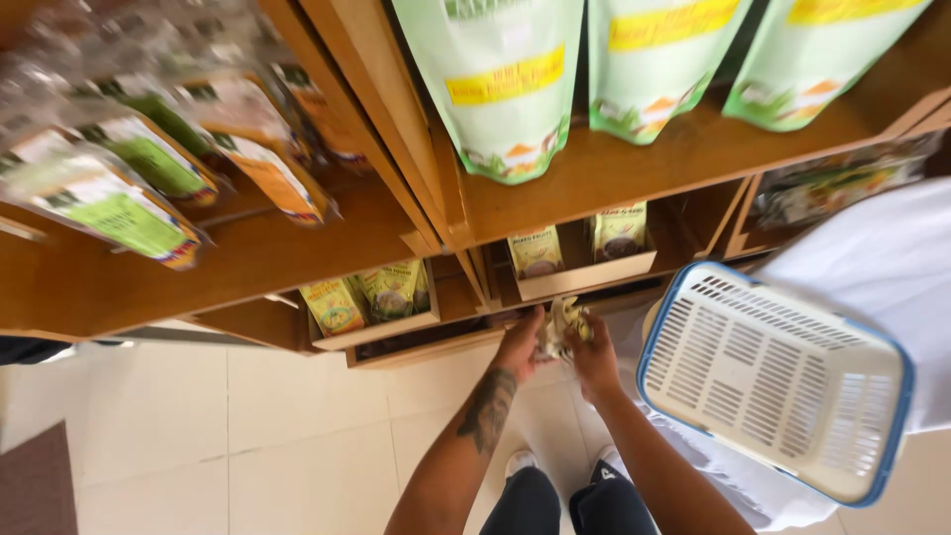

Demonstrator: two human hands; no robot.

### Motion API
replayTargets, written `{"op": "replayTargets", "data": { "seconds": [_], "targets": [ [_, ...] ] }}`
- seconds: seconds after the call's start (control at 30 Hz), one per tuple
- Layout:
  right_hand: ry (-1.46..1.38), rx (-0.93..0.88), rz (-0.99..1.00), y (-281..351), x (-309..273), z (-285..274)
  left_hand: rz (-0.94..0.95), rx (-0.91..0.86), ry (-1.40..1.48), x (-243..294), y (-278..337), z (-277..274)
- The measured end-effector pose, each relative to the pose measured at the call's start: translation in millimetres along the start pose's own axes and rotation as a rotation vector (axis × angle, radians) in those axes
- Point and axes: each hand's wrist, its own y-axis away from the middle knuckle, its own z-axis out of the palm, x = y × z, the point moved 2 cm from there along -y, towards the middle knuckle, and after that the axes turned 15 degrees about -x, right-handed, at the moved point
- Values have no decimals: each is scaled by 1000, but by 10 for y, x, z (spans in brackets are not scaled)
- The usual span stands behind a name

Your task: Wiping down and organizing various food packages on store shelves using a cloth.

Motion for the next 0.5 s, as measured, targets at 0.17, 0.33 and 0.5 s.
{"op": "replayTargets", "data": {
  "seconds": [0.17, 0.33, 0.5],
  "targets": [
    [16, -208, 84, 857, -774, 25, -11, -148, 6, 266, 981, 528],
    [16, -257, 14, 1523, -1661, 183, 152, -348, -145, 809, 2133, 1075],
    [647, -86, -657, 1869, -2888, 476, 1204, 0, -964, 1606, 2950, 1545]
  ]
}}
